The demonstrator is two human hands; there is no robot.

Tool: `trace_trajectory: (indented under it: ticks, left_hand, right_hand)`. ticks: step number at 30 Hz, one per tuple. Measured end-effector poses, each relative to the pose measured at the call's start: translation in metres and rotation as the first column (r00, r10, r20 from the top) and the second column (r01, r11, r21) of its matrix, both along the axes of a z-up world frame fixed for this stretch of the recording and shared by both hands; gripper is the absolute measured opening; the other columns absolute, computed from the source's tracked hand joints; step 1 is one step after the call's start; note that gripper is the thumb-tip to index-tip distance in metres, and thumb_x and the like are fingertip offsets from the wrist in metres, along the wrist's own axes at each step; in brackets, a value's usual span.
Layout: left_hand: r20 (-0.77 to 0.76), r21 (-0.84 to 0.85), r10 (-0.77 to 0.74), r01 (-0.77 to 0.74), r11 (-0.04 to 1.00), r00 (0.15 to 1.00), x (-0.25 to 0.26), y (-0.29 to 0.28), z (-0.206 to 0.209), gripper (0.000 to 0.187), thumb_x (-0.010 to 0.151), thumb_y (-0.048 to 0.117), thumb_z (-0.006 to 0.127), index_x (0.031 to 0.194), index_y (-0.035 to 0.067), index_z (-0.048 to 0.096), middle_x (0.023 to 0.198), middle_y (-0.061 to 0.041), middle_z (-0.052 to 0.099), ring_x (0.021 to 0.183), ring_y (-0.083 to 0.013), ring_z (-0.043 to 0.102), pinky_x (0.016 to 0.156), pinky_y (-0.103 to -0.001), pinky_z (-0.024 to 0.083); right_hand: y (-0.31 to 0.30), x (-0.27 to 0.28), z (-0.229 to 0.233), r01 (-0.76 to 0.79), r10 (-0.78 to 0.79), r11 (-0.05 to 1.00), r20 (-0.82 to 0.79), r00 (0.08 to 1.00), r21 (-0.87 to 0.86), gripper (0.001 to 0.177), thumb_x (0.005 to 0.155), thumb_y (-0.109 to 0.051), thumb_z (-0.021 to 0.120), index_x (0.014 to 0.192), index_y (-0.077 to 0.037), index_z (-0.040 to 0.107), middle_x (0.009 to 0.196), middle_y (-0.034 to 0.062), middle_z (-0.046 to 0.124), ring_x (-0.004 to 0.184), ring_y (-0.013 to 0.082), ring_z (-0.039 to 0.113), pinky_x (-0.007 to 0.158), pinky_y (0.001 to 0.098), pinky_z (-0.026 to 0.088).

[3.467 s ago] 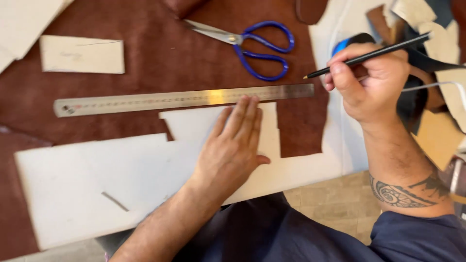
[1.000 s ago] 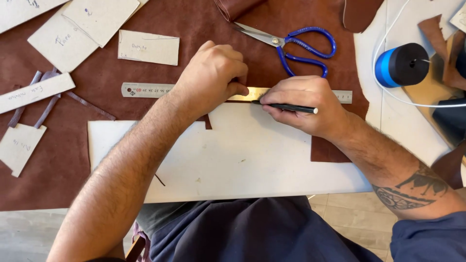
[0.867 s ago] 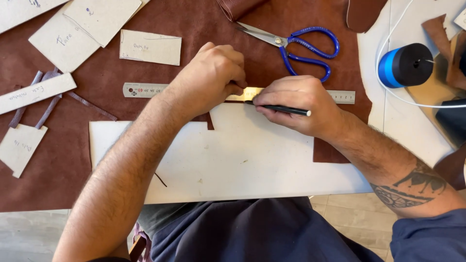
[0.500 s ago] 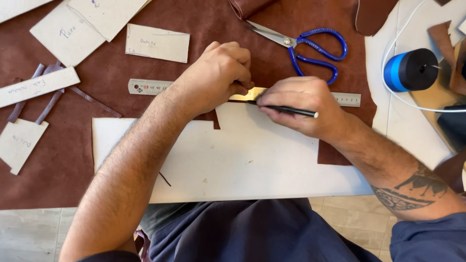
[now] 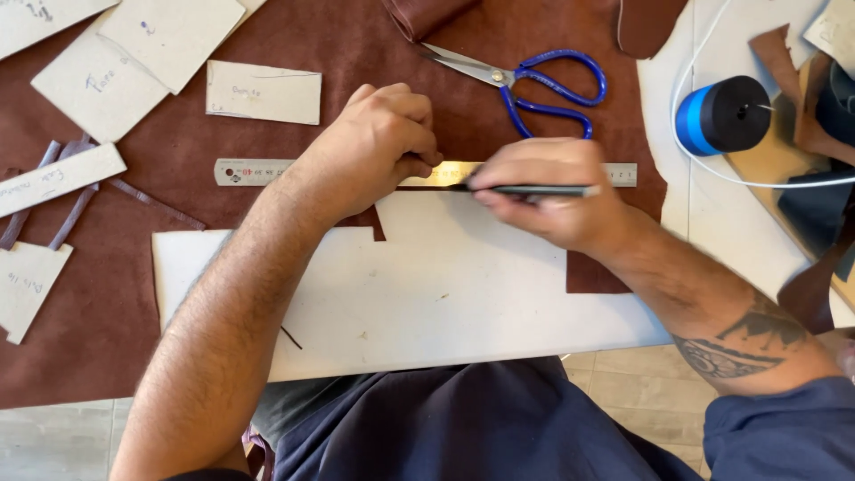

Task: Measuring, marking, and cutting leather pieces using a ruler, pen, and scissors on a workshop table.

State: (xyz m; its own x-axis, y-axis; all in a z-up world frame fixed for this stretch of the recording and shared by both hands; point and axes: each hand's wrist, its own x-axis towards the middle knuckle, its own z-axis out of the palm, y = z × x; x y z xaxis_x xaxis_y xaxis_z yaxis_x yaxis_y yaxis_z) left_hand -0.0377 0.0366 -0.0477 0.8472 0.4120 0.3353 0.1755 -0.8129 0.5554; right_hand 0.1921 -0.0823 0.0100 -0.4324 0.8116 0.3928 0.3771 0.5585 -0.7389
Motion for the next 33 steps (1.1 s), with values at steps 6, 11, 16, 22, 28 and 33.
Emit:
trace_trajectory:
  ticks: [6,11,16,22,28,33]
  left_hand:
    - [-0.072,0.064,-0.047,0.052,0.997,0.996,0.003,-0.01,0.021,0.03,0.093,0.014,0.071,0.122,0.021,0.08,0.09,0.002,0.054,0.091,-0.0228,0.054,0.076,-0.04,0.032]
    - [-0.201,0.122,-0.107,0.133,0.984,0.974,0.002,-0.015,0.035,0.071,0.058,-0.012,0.063,0.117,0.023,0.081,0.093,-0.001,0.051,0.09,-0.0266,0.052,0.077,-0.045,0.034]
    - [-0.256,0.166,-0.024,0.068,0.984,0.966,0.006,-0.027,0.042,0.04,0.082,0.002,0.071,0.113,0.025,0.082,0.106,-0.004,0.057,0.1,-0.0283,0.055,0.086,-0.045,0.04]
    - [-0.208,0.42,-0.03,0.117,0.9,0.978,0.023,-0.042,0.053,0.013,0.084,-0.002,0.065,0.087,0.009,0.071,0.131,-0.003,0.068,0.114,-0.0254,0.062,0.085,-0.04,0.043]
    - [-0.159,0.427,-0.075,0.137,0.894,0.984,0.022,-0.042,0.054,0.017,0.092,-0.007,0.065,0.095,0.009,0.072,0.128,-0.001,0.074,0.112,-0.0228,0.065,0.083,-0.037,0.041]
    - [-0.148,0.426,-0.082,0.138,0.894,0.986,0.021,-0.04,0.054,0.015,0.095,-0.004,0.066,0.098,0.009,0.073,0.127,-0.001,0.075,0.109,-0.0227,0.065,0.083,-0.037,0.041]
  right_hand:
    - [-0.063,0.081,0.005,0.516,-0.513,0.854,-0.054,0.856,0.066,0.021,0.104,-0.005,0.06,0.094,0.013,0.064,0.089,0.0284,0.066,0.064,0.0299,0.069,0.056,0.0296,0.051]
    - [-0.107,0.145,-0.026,0.72,-0.719,0.694,-0.037,0.694,0.034,0.029,0.11,-0.014,0.06,0.095,0.011,0.062,0.086,0.021,0.064,0.066,0.0263,0.069,0.056,0.0276,0.05]
    - [-0.105,0.133,-0.021,0.655,-0.659,0.752,0.035,0.751,0.075,0.023,0.107,-0.011,0.06,0.093,0.007,0.065,0.079,0.0188,0.068,0.065,0.0248,0.073,0.061,0.0282,0.053]
    - [-0.091,0.124,-0.017,0.533,-0.542,0.84,0.081,0.837,0.104,0.015,0.104,-0.006,0.063,0.097,0.006,0.067,0.08,0.0165,0.071,0.07,0.0233,0.072,0.069,0.0314,0.057]
    - [-0.091,0.129,-0.023,0.557,-0.568,0.822,0.099,0.817,0.114,0.018,0.104,-0.009,0.063,0.094,0.006,0.067,0.08,0.0162,0.071,0.069,0.0229,0.071,0.069,0.0317,0.056]
    - [-0.093,0.131,-0.026,0.593,-0.599,0.801,0.097,0.795,0.082,0.018,0.105,-0.009,0.063,0.094,0.004,0.066,0.08,0.0154,0.07,0.068,0.0216,0.071,0.067,0.0297,0.054]
